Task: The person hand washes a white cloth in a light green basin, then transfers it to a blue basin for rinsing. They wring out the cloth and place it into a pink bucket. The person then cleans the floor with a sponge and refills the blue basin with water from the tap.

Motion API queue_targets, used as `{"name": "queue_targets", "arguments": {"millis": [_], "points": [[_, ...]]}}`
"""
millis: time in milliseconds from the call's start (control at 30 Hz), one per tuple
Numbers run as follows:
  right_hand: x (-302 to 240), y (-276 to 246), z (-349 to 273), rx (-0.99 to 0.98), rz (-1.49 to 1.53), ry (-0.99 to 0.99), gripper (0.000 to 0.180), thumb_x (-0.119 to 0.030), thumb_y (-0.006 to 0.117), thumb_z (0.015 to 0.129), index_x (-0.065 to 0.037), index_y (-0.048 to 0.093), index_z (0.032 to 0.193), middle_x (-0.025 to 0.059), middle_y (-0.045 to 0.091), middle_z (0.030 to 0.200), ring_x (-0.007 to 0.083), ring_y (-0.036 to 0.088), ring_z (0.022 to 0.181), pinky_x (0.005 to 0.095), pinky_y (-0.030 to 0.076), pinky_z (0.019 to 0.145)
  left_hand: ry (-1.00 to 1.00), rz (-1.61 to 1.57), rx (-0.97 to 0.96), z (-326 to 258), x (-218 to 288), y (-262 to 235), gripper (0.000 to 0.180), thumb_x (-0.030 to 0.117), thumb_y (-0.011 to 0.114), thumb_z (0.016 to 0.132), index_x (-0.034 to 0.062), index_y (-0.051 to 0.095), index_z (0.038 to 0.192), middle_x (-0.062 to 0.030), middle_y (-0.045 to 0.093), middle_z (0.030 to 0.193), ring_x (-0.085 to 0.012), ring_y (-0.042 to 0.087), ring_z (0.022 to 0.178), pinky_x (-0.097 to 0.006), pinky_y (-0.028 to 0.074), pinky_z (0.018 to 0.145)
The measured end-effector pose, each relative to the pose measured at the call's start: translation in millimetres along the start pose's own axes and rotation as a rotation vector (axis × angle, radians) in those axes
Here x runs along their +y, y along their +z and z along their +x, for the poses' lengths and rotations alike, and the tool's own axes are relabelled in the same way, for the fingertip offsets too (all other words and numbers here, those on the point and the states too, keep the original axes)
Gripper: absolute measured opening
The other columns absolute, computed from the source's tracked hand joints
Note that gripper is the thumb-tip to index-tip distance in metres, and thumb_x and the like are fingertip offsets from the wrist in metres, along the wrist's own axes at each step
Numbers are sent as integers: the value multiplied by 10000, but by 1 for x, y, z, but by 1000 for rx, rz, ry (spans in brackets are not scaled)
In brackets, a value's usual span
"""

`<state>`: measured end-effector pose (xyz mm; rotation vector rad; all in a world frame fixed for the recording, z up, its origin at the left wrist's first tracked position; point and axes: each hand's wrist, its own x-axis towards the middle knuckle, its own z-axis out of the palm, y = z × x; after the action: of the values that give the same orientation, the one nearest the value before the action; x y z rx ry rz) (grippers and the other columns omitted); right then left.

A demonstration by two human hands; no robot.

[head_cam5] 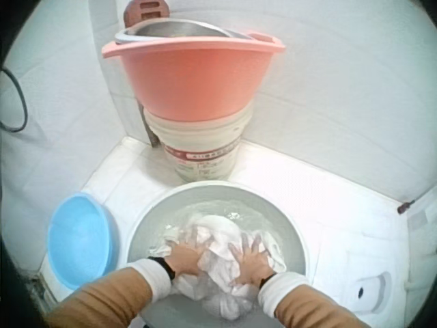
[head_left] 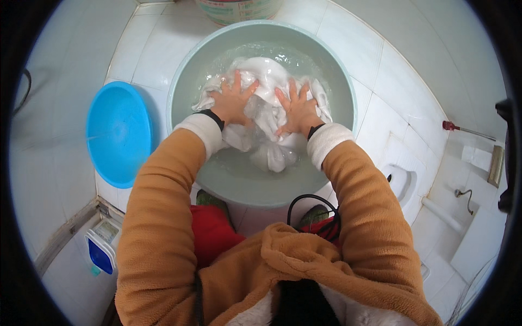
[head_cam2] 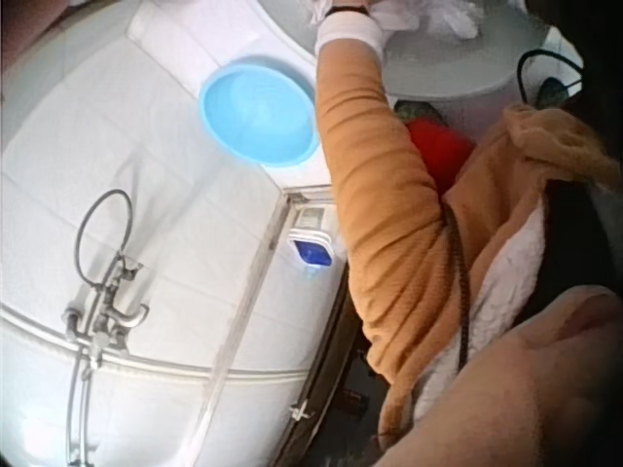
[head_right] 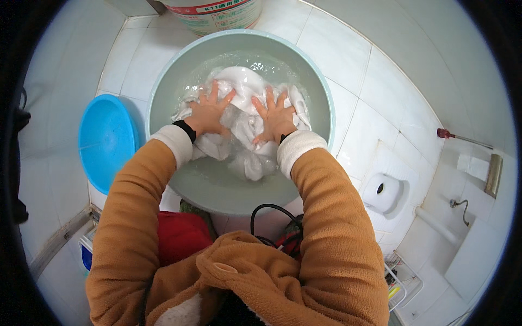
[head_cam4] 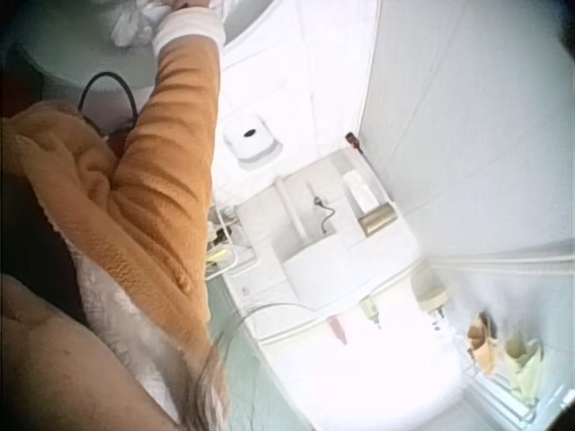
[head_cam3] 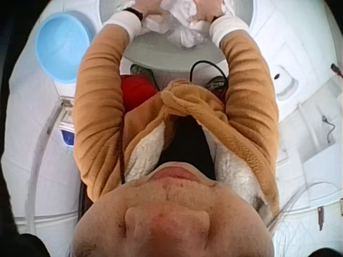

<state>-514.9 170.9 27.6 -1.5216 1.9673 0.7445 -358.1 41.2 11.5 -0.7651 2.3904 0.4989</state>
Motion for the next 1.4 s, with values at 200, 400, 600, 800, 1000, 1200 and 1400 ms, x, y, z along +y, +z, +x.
{"name": "queue_targets", "arguments": {"millis": [200,400,600,800,1000,1200,1400], "points": [[5,-13,32,-24,141,54,1258,-441,891,552,-311,135,1548,125,63,1616,456,152,1440,617,246,1116,-69,10,88,36,9,-1,1073,379,820,661,381,190,1529,-164,30,1609,-458,97,1453,-668,287,1055],[4,-6,45,182,219,148,1165,-297,902,561,-317,236,1517,127,110,1608,381,241,1432,559,296,1125,-93,69,179,28,17,-16,810,339,759,728,290,391,1448,-155,268,1546,-406,295,1394,-576,365,1049],[15,36,1,414,468,221,909,-156,827,670,-197,349,1442,169,229,1544,397,343,1359,459,446,1037,-51,-34,-33,-14,3,-6,288,244,590,809,132,723,1039,-164,683,1110,-349,625,1085,-457,457,973],[36,48,-57,480,600,205,477,-202,809,658,-65,638,1082,170,587,1137,367,577,1073,459,495,902,-160,47,103,-71,-21,-47,392,354,644,764,85,723,1039,-140,701,1078,-340,622,1097,-410,476,938],[39,16,-96,557,1399,-4,412,-280,776,696,-5,668,983,125,663,852,235,647,805,346,514,708,-141,78,379,-114,-8,-77,528,550,608,781,82,728,994,-153,715,958,-353,678,892,-421,518,760],[54,-89,-175,1281,1421,-9,433,-301,742,701,58,663,929,164,683,798,237,674,764,364,516,636,89,-764,851,-166,-19,-177,401,384,599,878,0,703,931,-191,680,776,-275,689,684,-400,522,589],[73,-192,-299,1494,1594,-415,447,-256,694,782,76,559,1050,103,598,837,168,571,694,302,448,526,932,-914,1017,-256,2,-323,494,442,633,883,44,649,1175,-96,655,931,-172,586,640,-255,437,502]]}}
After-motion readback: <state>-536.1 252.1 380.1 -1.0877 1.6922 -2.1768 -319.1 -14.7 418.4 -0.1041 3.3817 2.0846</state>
